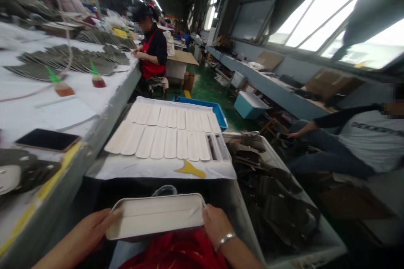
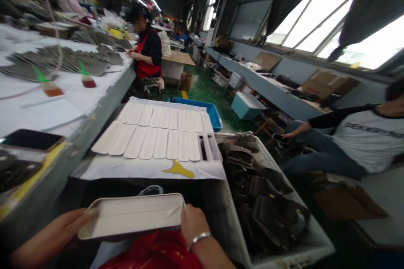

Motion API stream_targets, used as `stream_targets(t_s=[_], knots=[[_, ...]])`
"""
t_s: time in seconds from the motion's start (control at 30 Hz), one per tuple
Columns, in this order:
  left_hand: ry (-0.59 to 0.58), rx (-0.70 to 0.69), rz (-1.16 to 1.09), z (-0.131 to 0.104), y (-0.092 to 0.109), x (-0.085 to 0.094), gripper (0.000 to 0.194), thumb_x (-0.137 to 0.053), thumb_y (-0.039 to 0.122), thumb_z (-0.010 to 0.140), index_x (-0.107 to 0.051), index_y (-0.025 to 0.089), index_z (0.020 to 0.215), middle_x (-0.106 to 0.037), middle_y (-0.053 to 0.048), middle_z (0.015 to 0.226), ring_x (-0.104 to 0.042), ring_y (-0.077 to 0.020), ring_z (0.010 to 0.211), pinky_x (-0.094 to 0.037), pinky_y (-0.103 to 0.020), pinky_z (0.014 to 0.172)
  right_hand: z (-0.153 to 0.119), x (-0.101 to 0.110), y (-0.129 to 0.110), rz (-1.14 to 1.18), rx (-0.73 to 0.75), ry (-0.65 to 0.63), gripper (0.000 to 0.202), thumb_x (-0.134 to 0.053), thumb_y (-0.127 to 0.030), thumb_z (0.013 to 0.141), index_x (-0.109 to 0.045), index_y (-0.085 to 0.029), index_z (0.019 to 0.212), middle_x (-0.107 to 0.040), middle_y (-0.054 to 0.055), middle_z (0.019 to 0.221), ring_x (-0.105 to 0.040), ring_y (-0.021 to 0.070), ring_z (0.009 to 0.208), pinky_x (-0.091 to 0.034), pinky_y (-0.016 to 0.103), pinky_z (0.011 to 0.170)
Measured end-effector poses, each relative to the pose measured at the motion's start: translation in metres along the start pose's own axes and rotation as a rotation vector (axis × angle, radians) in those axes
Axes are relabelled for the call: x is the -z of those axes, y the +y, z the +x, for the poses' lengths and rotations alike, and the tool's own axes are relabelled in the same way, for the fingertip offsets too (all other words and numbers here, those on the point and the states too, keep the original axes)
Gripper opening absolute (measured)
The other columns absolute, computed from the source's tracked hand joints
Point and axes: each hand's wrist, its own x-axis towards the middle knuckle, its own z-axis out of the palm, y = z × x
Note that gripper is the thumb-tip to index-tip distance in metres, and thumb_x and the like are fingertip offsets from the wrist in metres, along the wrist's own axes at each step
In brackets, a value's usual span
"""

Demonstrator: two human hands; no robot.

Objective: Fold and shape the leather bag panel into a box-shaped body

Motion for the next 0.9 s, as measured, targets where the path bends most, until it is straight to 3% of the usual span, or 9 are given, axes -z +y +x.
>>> stream_targets(t_s=[0.13,0.3,0.43,0.57,0.7,0.8,0.9], knots=[[-0.135,0.023,-0.334,-0.017,0.02,0.007,0.077,-0.025,0.087,0.068,-0.048,0.013,0.066,-0.052,-0.003,0.056,-0.054,-0.0162,0.055,-0.046,-0.028,0.058,0.009,0.003,0.005,0.078,0.033,-0.027,0.044,-0.023,-0.032,0.097,-0.058,-0.013,0.078,-0.067,0.013,0.087,-0.063,0.0207,0.085,-0.042,0.028,0.072],[-0.12,-0.042,-0.583,-0.02,0.007,0.002,0.066,-0.025,0.074,0.082,-0.048,0.013,0.07,-0.054,-0.003,0.063,-0.056,-0.0153,0.062,-0.047,-0.028,0.061,0.02,0.012,0.009,0.026,0.086,-0.111,0.042,-0.026,-0.033,0.095,-0.056,-0.014,0.072,-0.067,0.01,0.074,-0.064,0.017,0.067,-0.042,0.027,0.065],[-0.01,-0.085,-0.246,-0.02,0.009,-0.007,0.055,-0.036,0.068,0.081,-0.045,0.014,0.073,-0.052,-0.002,0.065,-0.054,-0.0156,0.061,-0.046,-0.028,0.059,0.02,0.017,0.007,-0.101,0.08,-0.115,0.045,-0.023,-0.029,0.094,-0.061,-0.013,0.077,-0.068,0.014,0.083,-0.066,0.0244,0.08,-0.045,0.033,0.071],[0.057,-0.055,0.17,-0.017,0.021,-0.007,0.041,-0.026,0.047,0.088,-0.044,0.015,0.071,-0.05,-0.002,0.06,-0.052,-0.0153,0.055,-0.04,-0.026,0.052,0.022,0.016,0.006,-0.217,0.104,-0.093,0.045,-0.023,-0.027,0.093,-0.065,-0.013,0.083,-0.068,0.016,0.089,-0.064,0.0325,0.088,-0.046,0.045,0.078],[-0.02,-0.003,0.199,-0.015,0.027,-0.003,0.035,-0.023,0.043,0.088,-0.04,0.017,0.073,-0.049,-0.001,0.064,-0.056,-0.0166,0.054,-0.042,-0.026,0.049,0.022,0.015,0.005,-0.291,0.129,-0.083,0.043,-0.025,-0.023,0.092,-0.066,-0.012,0.086,-0.068,0.017,0.087,-0.065,0.0345,0.085,-0.048,0.049,0.075],[0.002,-0.042,0.293,-0.015,0.032,0.0,0.036,-0.023,0.043,0.088,-0.041,0.017,0.071,-0.049,-0.002,0.065,-0.055,-0.0158,0.056,-0.042,-0.026,0.053,0.021,0.016,0.004,-0.316,0.14,-0.07,0.042,-0.025,-0.02,0.092,-0.065,-0.011,0.089,-0.068,0.018,0.087,-0.065,0.0346,0.084,-0.048,0.049,0.073],[-0.024,-0.069,0.217,-0.016,0.031,0.003,0.044,-0.029,0.054,0.086,-0.043,0.016,0.071,-0.047,-0.001,0.065,-0.052,-0.0148,0.057,-0.042,-0.027,0.055,0.02,0.017,0.006,-0.297,0.162,-0.09,0.043,-0.023,-0.021,0.093,-0.065,-0.011,0.088,-0.068,0.018,0.087,-0.065,0.0341,0.086,-0.048,0.048,0.075]])
